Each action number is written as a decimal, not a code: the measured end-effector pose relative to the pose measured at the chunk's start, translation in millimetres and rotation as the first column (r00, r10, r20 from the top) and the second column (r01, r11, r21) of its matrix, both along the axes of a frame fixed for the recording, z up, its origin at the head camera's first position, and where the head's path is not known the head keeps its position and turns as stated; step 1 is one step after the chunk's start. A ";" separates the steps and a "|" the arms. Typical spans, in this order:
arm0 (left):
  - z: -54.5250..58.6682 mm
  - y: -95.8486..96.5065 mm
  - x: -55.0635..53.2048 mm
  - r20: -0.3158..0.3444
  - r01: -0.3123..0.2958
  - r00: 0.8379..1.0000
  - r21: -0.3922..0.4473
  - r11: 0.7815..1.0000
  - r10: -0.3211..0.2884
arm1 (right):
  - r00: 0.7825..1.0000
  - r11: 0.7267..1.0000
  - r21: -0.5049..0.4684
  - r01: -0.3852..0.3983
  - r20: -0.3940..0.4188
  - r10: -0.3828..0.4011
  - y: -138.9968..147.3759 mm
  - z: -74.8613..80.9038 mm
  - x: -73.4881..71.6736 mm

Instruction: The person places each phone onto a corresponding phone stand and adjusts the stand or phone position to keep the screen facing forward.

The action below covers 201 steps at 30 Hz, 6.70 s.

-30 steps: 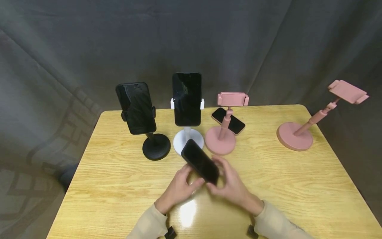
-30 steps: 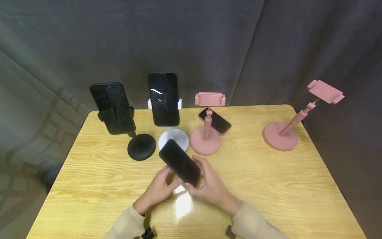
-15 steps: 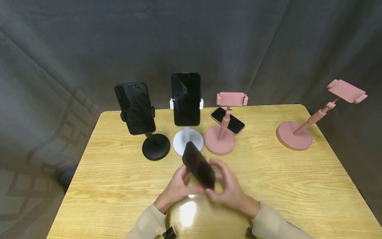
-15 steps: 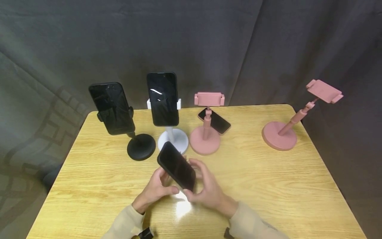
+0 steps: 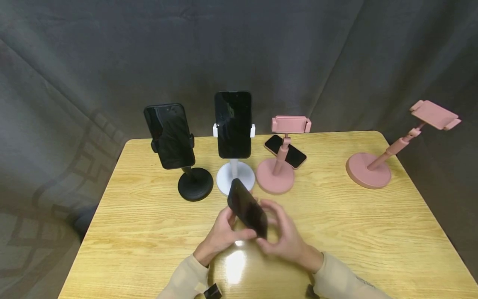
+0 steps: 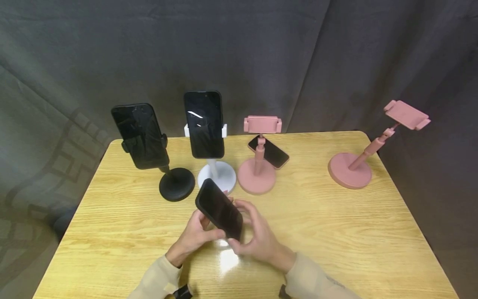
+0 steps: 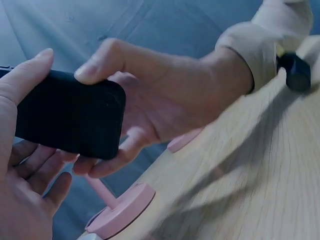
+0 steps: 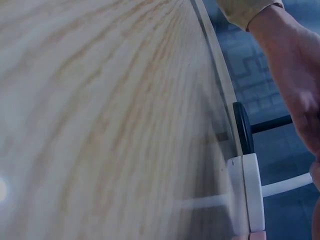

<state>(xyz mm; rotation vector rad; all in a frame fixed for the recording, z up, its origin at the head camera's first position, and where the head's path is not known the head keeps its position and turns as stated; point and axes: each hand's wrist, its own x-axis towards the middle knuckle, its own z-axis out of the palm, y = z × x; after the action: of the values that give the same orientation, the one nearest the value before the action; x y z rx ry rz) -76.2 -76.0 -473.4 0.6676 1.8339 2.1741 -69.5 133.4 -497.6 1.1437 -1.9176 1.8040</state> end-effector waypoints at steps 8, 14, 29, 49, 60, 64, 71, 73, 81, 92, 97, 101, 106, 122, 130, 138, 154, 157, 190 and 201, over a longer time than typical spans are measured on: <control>1.6 1.8 0.2 0.001 -0.062 0.998 -0.002 0.998 0.062 | 1.000 0.998 0.063 0.022 -0.012 -0.021 -0.8 -2.9 -0.9; -0.5 4.3 -1.0 -0.065 -0.109 0.992 0.028 0.994 0.111 | 0.993 0.992 0.075 0.101 -0.071 -0.095 0.3 -1.3 -7.5; -6.0 3.5 -0.1 -0.103 -0.092 0.990 0.079 0.993 0.100 | 0.998 1.000 0.015 0.003 0.066 -0.004 0.6 25.6 -25.9; 1.0 4.1 2.9 -0.259 -0.081 0.965 -0.200 0.976 0.027 | 0.955 0.963 -0.127 -0.239 0.150 0.257 -4.2 39.0 -28.2; -1.4 3.8 1.5 -0.283 -0.068 0.959 -0.234 0.970 -0.001 | 0.945 0.955 -0.160 -0.248 0.178 0.275 -4.0 39.4 -27.1; -2.1 4.9 1.4 -0.277 -0.049 0.961 -0.238 0.970 -0.019 | 0.949 0.954 -0.189 -0.233 0.171 0.266 -3.7 39.1 -27.2; -1.5 4.7 0.8 -0.224 -0.009 0.973 -0.251 0.968 -0.049 | 0.970 0.951 -0.237 -0.199 0.091 0.225 -2.8 39.8 -30.4; -1.7 3.9 1.0 -0.211 0.003 0.976 -0.259 0.966 -0.060 | 0.971 0.949 -0.247 -0.197 0.088 0.225 -2.6 40.6 -30.3; -4.8 1.5 1.3 -0.249 -0.011 0.966 -0.295 0.955 -0.066 | 0.956 0.945 -0.240 -0.223 0.133 0.260 -3.3 37.9 -26.7; -5.4 1.7 2.4 -0.300 -0.039 0.952 -0.325 0.945 -0.064 | 0.941 0.938 -0.232 -0.257 0.162 0.298 -2.7 30.6 -22.5; -3.9 3.0 1.9 -0.285 -0.032 0.956 -0.336 0.941 -0.070 | 0.946 0.940 -0.234 -0.247 0.151 0.286 -1.3 29.7 -22.7; -3.2 5.4 0.9 -0.277 -0.028 0.958 -0.336 0.942 -0.070 | 0.955 0.949 -0.223 -0.222 0.147 0.258 1.0 31.4 -24.5; -3.0 10.2 -1.6 -0.277 -0.020 0.958 -0.334 0.942 -0.078 | 0.973 0.967 -0.189 -0.173 0.119 0.197 5.2 35.9 -28.9; 5.9 22.0 -14.0 -0.260 0.015 0.958 -0.381 0.924 -0.122 | 0.994 0.962 -0.265 -0.066 0.068 0.087 17.3 41.2 -40.7; 12.8 29.4 -25.4 -0.362 -0.007 0.926 -0.301 0.953 -0.108 | 0.996 0.958 -0.288 -0.013 0.075 0.036 25.6 56.1 -44.2; 33.3 44.3 -34.8 -0.481 -0.228 0.870 -0.187 0.956 0.113 | 0.997 0.931 -0.365 -0.003 0.076 0.033 34.9 64.9 -46.6; 82.4 75.7 -71.3 -0.728 -0.509 0.618 -0.085 0.857 0.295 | 0.991 0.939 -0.334 0.083 0.124 -0.043 39.4 45.3 -39.8; 91.0 79.0 -80.4 -0.768 -0.515 0.576 -0.072 0.854 0.282 | 0.989 0.938 -0.336 0.088 0.139 -0.043 38.8 43.4 -39.4; 113.7 115.7 -116.0 -0.711 -0.638 0.608 -0.173 0.750 0.354 | 1.000 0.854 -0.520 0.022 -0.005 -0.029 47.6 113.3 -62.2; 107.9 115.7 -120.0 -0.841 -0.760 0.427 -0.135 0.636 0.332 | 0.992 0.861 -0.497 0.104 -0.016 -0.129 52.5 156.1 -80.2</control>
<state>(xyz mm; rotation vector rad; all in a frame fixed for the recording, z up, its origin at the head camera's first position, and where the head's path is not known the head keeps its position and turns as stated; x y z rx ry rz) -196.2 39.8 -365.5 1.0358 3.3973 1.5690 -149.7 186.0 -341.5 0.8589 -1.3354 2.0121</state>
